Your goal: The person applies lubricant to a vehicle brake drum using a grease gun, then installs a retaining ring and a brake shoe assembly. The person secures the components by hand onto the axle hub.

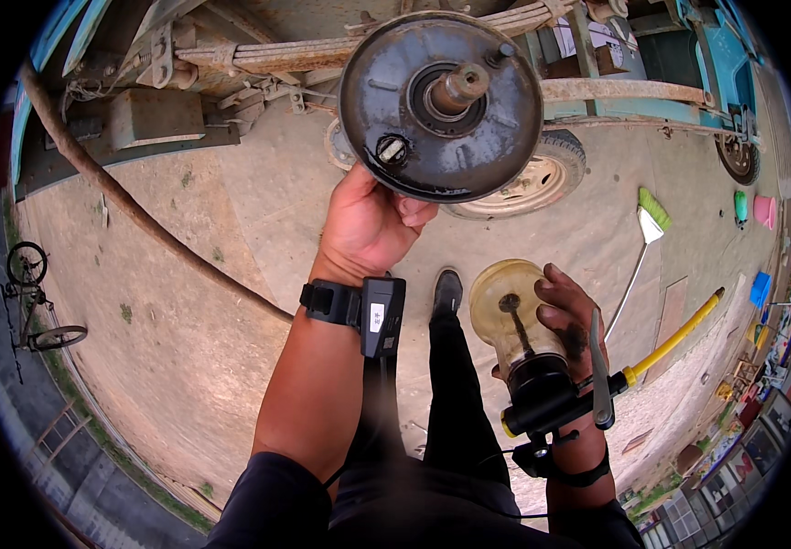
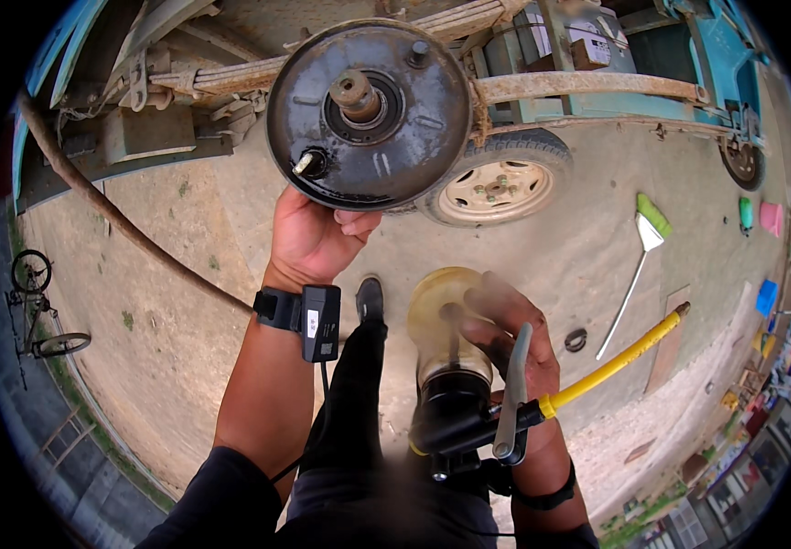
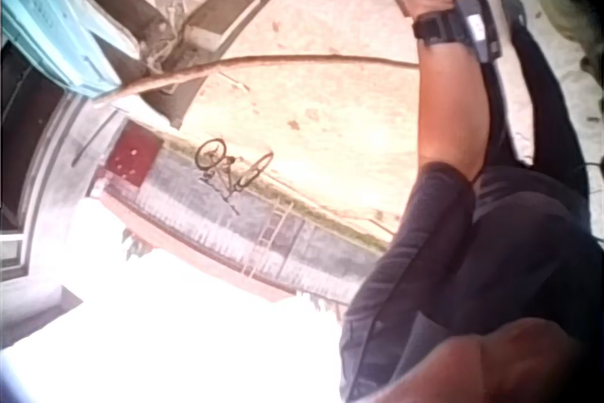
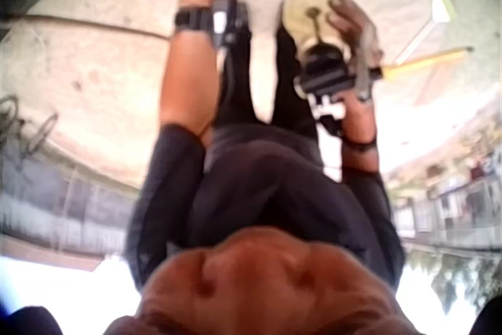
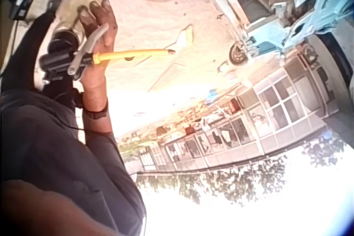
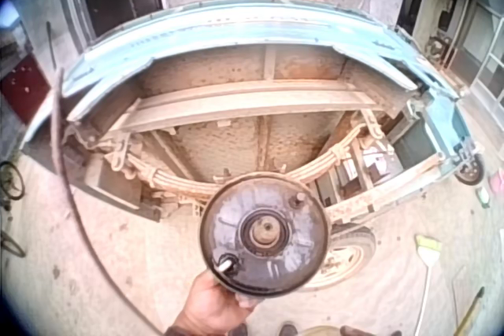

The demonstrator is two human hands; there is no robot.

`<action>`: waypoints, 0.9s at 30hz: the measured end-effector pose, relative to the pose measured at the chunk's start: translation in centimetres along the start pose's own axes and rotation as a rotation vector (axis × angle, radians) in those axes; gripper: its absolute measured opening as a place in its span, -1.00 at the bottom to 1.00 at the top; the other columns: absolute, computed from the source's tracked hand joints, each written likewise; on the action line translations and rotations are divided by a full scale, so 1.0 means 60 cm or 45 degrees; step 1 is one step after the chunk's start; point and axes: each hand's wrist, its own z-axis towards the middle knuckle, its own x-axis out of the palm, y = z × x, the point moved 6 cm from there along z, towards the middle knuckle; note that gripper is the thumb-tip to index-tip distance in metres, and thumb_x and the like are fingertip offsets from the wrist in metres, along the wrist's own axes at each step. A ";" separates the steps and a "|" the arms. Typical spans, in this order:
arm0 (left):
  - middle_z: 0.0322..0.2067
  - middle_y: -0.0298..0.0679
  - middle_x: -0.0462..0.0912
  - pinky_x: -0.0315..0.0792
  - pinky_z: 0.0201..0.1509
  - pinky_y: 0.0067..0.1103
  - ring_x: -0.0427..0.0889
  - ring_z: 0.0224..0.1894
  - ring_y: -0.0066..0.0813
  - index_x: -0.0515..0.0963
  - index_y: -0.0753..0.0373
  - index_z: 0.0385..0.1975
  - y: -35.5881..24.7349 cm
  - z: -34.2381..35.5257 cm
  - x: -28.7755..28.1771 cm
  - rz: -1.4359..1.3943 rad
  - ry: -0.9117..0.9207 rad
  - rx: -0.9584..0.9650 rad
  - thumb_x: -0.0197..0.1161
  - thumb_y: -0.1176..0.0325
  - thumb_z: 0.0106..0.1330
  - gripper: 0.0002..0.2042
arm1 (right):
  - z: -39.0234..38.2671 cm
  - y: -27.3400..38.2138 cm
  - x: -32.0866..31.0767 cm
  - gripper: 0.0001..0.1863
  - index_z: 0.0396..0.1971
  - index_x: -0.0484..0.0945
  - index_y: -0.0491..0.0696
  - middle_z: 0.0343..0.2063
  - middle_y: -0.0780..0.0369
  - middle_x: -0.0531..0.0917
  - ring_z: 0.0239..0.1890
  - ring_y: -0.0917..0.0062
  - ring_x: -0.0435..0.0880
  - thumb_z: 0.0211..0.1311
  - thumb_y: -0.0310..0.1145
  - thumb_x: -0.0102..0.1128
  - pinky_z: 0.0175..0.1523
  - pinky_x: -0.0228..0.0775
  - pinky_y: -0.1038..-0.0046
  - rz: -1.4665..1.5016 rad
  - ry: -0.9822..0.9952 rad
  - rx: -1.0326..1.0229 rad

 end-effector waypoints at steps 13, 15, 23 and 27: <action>-0.31 -0.40 0.67 0.34 -0.27 -0.54 0.47 -0.37 -0.60 0.63 0.13 -0.05 -0.006 -0.012 -0.010 0.031 -0.080 0.176 0.24 0.31 0.49 -0.86 | -0.003 -0.011 -0.004 -0.07 0.27 0.48 -0.32 0.40 -0.03 0.44 0.31 0.03 0.62 0.18 0.18 0.52 0.41 0.47 0.12 0.084 -0.006 0.118; -0.24 -0.35 0.68 0.34 -0.30 -0.54 0.47 -0.36 -0.56 0.62 0.16 -0.02 -0.002 -0.010 -0.012 0.000 -0.068 0.139 0.23 0.26 0.48 -0.80 | -0.001 -0.006 -0.003 -0.03 0.32 0.42 -0.33 0.39 -0.04 0.44 0.31 0.03 0.62 0.19 0.18 0.52 0.41 0.47 0.12 0.049 0.014 0.094; -0.07 -0.23 0.74 0.32 -0.36 -0.55 0.50 -0.33 -0.49 0.61 0.23 0.07 0.006 0.004 -0.009 -0.097 0.267 -0.072 0.13 0.18 0.49 -0.68 | -0.002 -0.009 -0.001 0.01 0.38 0.34 -0.32 0.38 -0.06 0.45 0.31 0.03 0.62 0.24 0.21 0.46 0.43 0.45 0.11 0.219 -0.002 0.262; -0.03 -0.21 0.73 0.34 -0.33 -0.55 0.51 -0.29 -0.47 0.62 0.25 0.07 0.001 -0.004 -0.003 -0.065 0.018 0.065 0.13 0.23 0.46 -0.68 | -0.003 -0.011 -0.004 -0.04 0.31 0.44 -0.32 0.39 -0.06 0.44 0.36 0.05 0.57 0.23 0.22 0.46 0.43 0.45 0.11 0.344 -0.048 0.298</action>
